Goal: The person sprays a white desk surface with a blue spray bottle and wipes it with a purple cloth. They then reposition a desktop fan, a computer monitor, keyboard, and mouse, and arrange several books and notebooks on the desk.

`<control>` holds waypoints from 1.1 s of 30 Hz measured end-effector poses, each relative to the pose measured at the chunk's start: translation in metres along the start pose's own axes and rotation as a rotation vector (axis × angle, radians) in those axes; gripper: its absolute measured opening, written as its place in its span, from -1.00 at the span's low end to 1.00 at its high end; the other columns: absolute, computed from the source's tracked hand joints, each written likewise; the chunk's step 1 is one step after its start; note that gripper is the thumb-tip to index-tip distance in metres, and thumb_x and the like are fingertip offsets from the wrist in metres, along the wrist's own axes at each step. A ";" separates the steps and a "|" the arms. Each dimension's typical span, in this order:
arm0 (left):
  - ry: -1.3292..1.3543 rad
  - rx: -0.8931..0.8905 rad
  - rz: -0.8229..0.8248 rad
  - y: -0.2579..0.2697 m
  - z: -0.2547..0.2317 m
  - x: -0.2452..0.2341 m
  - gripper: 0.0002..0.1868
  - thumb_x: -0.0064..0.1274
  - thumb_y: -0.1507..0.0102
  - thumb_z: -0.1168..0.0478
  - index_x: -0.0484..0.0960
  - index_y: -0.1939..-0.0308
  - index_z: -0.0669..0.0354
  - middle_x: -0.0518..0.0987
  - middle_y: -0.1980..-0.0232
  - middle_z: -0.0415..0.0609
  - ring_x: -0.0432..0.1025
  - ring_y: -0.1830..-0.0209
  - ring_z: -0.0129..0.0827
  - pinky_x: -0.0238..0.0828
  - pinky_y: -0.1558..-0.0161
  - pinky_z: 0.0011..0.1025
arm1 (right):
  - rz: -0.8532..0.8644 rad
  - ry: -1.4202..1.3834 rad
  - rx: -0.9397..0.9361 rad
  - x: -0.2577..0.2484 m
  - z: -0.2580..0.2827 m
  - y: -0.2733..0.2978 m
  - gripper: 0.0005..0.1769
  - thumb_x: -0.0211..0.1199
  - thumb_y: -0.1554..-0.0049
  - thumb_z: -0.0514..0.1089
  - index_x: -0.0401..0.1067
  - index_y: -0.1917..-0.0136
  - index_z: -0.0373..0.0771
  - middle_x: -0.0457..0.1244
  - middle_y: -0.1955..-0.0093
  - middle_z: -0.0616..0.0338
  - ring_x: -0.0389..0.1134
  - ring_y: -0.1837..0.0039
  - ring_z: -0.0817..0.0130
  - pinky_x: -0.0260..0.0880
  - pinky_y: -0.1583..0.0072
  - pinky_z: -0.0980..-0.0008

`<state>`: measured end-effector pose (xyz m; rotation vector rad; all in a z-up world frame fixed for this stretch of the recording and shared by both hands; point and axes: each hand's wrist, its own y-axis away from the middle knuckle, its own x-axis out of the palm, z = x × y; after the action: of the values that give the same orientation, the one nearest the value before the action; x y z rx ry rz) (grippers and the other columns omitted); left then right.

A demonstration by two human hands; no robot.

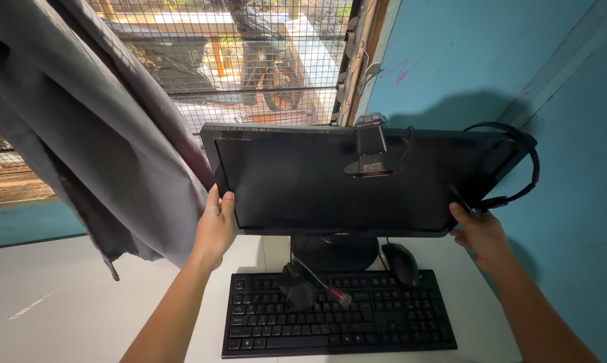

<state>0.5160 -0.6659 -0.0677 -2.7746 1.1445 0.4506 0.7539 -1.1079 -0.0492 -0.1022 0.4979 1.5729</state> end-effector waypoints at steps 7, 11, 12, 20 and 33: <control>-0.073 -0.009 -0.028 0.043 0.084 0.012 -0.37 -0.24 -0.41 -0.06 0.22 -0.47 0.20 0.49 -0.34 0.27 0.38 -0.33 0.02 0.26 -0.30 -0.23 | -0.099 -0.183 0.065 0.011 -0.045 0.011 -0.04 0.19 -0.11 -0.02 -0.12 -0.69 0.01 0.18 -0.51 -0.01 0.19 -0.46 -0.01 0.12 -0.42 -0.12; -0.297 -0.300 -0.037 0.087 0.129 0.015 -0.40 -0.16 -0.39 -0.07 0.36 -0.43 0.13 0.46 -0.32 0.37 0.38 -0.33 0.19 0.29 -0.34 -0.10 | -0.108 0.123 0.249 0.025 -0.111 0.005 0.05 0.25 -0.08 -0.21 -0.18 -0.71 -0.05 -0.03 -0.61 -0.17 -0.02 -0.59 -0.14 0.01 -0.46 -0.25; -0.344 -0.479 -0.032 0.097 0.136 0.018 -0.38 -0.09 -0.35 -0.10 0.37 -0.45 0.03 0.40 -0.33 0.37 0.35 -0.33 0.25 0.28 -0.34 -0.06 | -0.051 0.215 0.273 0.027 -0.126 0.004 0.01 0.28 -0.07 -0.22 -0.13 -0.68 -0.16 0.01 -0.55 -0.22 0.04 -0.54 -0.14 0.05 -0.45 -0.14; -0.419 -0.594 0.071 0.121 0.139 0.022 -0.45 -0.08 -0.32 -0.07 0.44 -0.41 -0.20 0.33 -0.39 0.17 0.22 -0.40 0.17 0.29 -0.36 -0.04 | 0.158 0.529 0.350 0.033 -0.159 0.021 -0.61 0.24 -0.10 -0.16 0.50 -0.12 -0.48 0.40 0.00 -0.15 0.43 -0.02 0.04 0.39 -0.10 0.12; -0.448 -0.629 0.081 0.122 0.147 0.014 -0.44 -0.10 -0.32 -0.07 0.42 -0.43 -0.25 0.32 -0.42 0.14 0.19 -0.42 0.17 0.22 -0.40 -0.05 | 0.194 0.497 0.319 0.025 -0.170 0.041 -0.66 0.24 -0.09 -0.16 0.56 -0.04 -0.47 0.39 0.10 -0.10 0.39 0.02 0.07 0.34 -0.09 0.13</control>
<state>0.4059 -0.7315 -0.2096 -2.8440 1.1434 1.5859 0.6722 -1.1472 -0.2003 -0.2075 1.1717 1.6348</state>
